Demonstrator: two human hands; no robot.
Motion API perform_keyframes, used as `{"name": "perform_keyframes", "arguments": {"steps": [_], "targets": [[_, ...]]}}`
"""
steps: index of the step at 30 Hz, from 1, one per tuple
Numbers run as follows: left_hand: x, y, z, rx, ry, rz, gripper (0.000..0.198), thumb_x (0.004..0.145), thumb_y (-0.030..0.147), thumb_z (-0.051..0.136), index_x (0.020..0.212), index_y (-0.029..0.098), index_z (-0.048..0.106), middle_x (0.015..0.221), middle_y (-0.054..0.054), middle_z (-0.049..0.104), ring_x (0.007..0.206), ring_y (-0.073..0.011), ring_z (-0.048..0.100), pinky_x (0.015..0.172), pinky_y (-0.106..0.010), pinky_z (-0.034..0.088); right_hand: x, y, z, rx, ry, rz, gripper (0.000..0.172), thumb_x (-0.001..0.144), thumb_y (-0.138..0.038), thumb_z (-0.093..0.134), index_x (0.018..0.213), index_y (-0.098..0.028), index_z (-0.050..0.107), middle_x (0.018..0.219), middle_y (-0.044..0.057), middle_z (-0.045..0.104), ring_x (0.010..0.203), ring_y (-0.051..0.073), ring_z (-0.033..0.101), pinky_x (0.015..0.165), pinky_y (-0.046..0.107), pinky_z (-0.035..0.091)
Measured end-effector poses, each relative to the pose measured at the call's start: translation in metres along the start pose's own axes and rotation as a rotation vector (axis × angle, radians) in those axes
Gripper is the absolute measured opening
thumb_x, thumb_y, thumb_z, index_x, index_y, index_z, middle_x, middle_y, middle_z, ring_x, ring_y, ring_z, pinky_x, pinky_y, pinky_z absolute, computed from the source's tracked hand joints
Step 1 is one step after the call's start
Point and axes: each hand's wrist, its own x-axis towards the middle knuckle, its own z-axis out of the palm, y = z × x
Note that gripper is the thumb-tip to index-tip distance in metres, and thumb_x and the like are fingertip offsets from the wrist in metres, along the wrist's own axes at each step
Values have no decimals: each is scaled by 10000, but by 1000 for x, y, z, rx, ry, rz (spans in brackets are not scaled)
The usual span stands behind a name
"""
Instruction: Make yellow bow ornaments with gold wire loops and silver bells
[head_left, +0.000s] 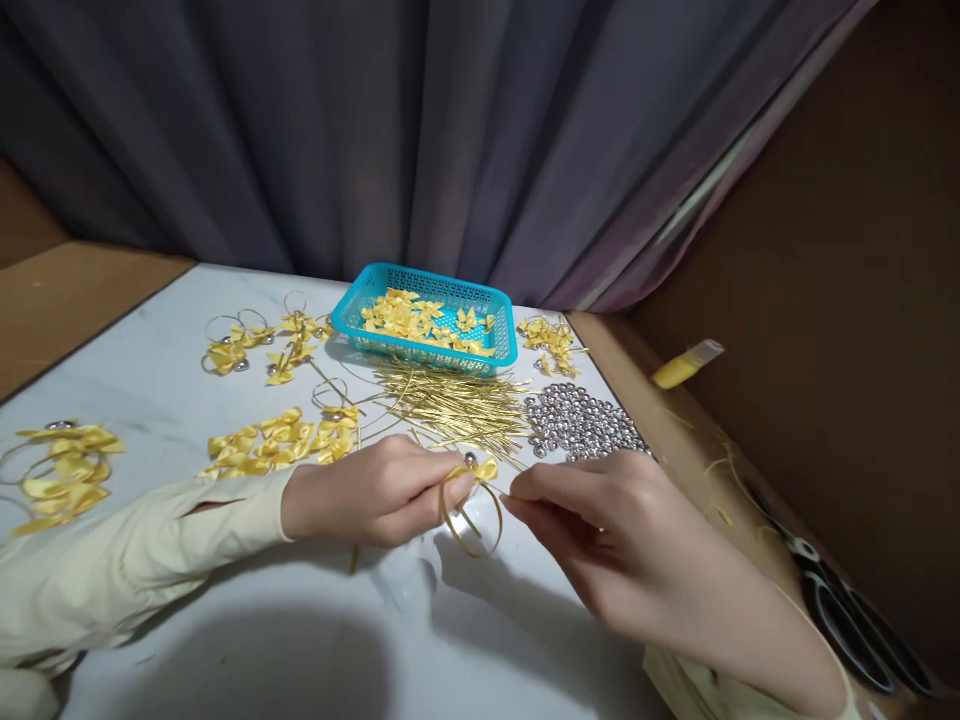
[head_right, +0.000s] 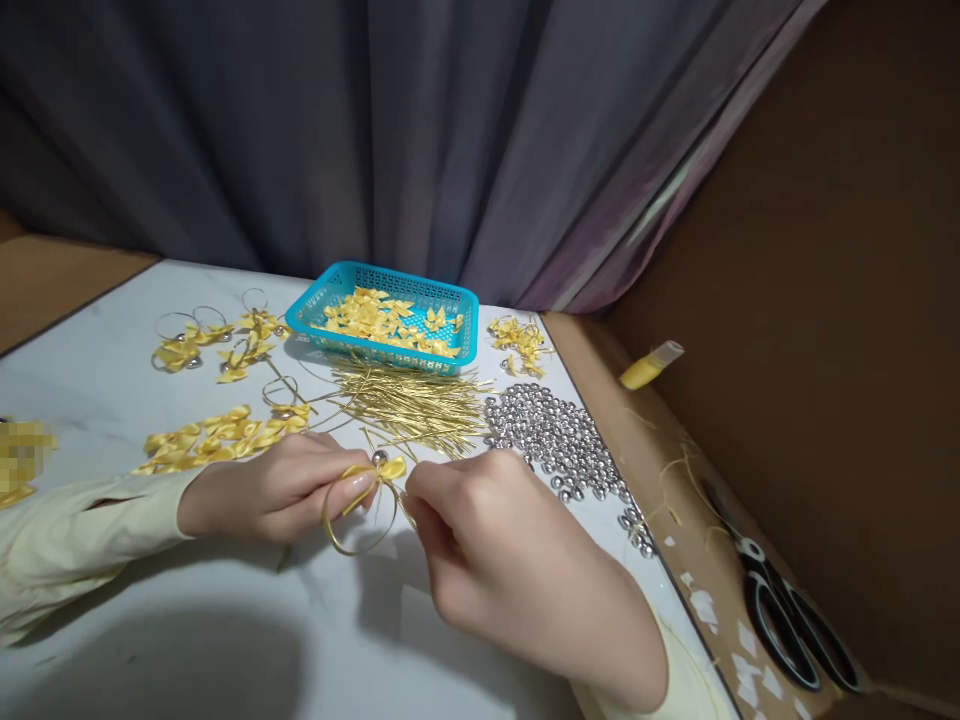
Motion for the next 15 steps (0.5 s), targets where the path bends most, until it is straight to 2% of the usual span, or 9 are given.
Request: {"name": "perform_keyframes", "arguments": {"steps": [7,15], "targets": [[0,1,0,-101,-204,-14,259,910,184,288,656,207,331,538,52,327,442,-112,333,470,-252,288,5,6,-7,11,-178,-22,196,757,-55,492,610,-143,588,468,-51,404,422,66,275,425,214,228],[-1,3,1,-118,-273,-18,262,904,181,294,647,202,340,519,52,333,436,-110,336,469,-255,276,10,12,-12,64,-281,-65,209,773,-74,520,610,-135,635,467,-40,478,420,59,335,425,210,241]]}}
